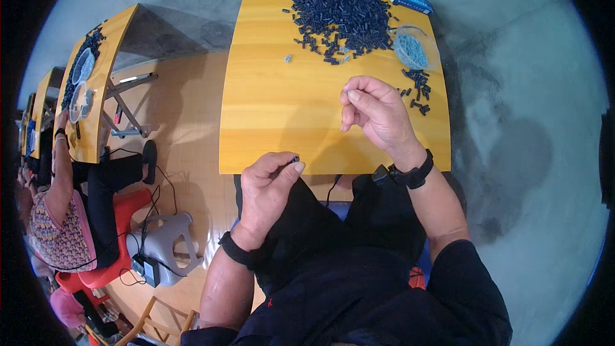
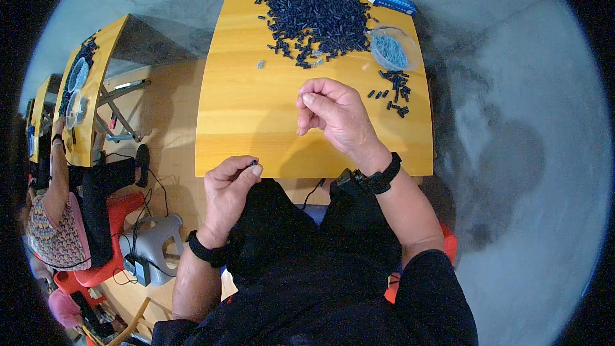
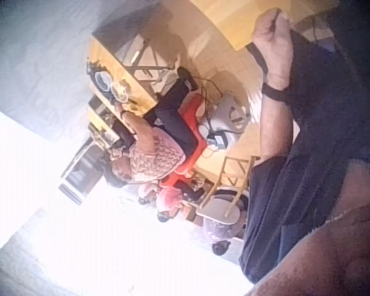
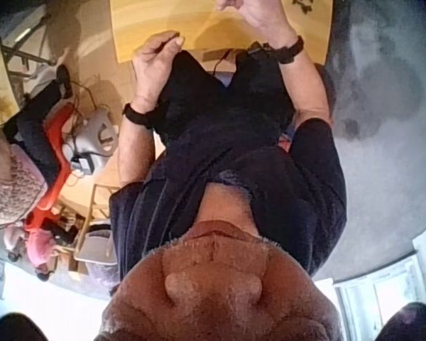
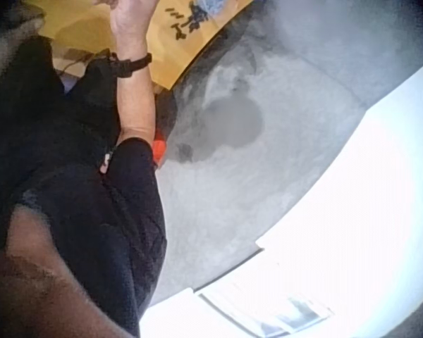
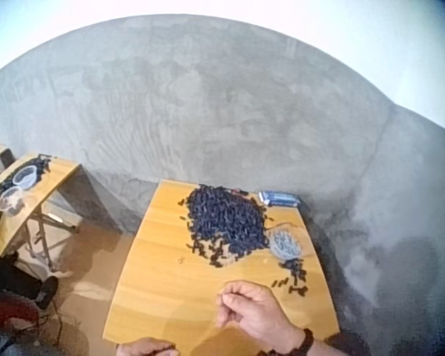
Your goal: Joining small blue plastic connectors together.
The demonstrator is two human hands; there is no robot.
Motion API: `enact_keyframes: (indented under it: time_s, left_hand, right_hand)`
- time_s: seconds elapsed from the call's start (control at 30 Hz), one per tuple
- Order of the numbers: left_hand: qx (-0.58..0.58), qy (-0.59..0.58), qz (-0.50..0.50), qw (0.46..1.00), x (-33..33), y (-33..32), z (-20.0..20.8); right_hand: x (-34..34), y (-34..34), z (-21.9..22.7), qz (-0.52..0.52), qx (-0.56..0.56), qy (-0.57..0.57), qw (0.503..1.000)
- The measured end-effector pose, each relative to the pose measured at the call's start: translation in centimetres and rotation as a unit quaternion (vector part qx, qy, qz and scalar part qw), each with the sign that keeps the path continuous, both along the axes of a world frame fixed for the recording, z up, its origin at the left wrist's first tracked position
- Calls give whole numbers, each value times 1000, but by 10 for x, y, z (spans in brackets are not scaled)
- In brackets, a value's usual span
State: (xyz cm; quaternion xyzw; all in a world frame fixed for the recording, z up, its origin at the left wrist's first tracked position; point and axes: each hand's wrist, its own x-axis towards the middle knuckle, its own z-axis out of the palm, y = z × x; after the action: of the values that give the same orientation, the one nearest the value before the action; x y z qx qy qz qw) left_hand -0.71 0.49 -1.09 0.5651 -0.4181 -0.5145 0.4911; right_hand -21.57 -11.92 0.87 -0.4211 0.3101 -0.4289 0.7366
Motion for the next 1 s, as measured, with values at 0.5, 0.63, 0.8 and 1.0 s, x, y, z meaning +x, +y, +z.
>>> enact_keyframes:
  time_s: [0.5,0.63,0.8,1.0]
  left_hand:
    - [5,25,25,999,0,0,-3]
    - [-7,22,15,1000,-1,0,2]
    - [-66,11,-10,998,0,0,0]
    - [-79,-26,-54,995,0,1,12]
  right_hand:
    - [8,22,8,1,38,58,998]
    - [12,29,20,12,-11,144,989]
    - [18,41,28,35,-84,217,972]
    - [23,59,27,68,-139,215,964]
